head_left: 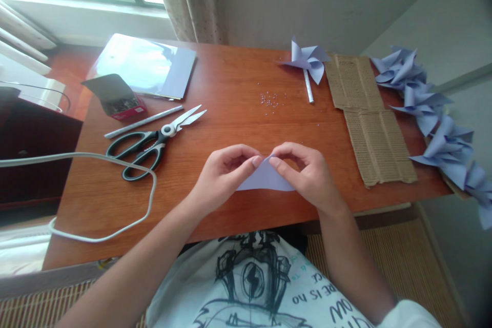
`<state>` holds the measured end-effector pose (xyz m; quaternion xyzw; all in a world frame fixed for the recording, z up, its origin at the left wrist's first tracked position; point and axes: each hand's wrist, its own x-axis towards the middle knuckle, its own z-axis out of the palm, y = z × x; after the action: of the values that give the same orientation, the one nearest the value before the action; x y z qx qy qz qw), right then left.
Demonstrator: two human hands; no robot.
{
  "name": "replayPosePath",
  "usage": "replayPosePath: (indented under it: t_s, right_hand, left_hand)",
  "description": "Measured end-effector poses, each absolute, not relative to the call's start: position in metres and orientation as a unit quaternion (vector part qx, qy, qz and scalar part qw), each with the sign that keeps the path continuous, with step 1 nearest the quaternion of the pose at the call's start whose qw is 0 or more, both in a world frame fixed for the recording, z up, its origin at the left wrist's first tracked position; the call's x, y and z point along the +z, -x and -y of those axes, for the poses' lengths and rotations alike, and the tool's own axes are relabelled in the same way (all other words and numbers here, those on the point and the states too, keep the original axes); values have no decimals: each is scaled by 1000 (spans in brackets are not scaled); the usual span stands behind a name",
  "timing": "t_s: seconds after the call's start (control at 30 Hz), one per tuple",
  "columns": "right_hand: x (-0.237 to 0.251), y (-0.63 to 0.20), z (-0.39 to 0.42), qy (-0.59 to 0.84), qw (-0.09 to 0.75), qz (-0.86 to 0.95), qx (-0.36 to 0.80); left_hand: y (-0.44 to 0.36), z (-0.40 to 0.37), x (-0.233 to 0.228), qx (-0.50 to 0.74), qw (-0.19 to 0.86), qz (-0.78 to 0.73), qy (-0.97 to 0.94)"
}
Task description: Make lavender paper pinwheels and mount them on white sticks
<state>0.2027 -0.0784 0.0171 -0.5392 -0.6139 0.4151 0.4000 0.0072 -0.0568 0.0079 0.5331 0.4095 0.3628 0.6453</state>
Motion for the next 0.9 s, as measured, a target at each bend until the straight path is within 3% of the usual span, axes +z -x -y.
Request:
replayPosePath:
  t_s: [0.17,0.4,0.9]
  right_hand:
    - [8,-215,77,562,445,552,426]
    - [8,-220,80,579,445,539,421]
    - [16,-209,80,541,403,585,450]
  left_hand:
    - [-8,59,5,331,577,-415,-621]
    - [-9,60,3,326,536,-430,-649]
    - [-7,59,6,314,631,-407,-581]
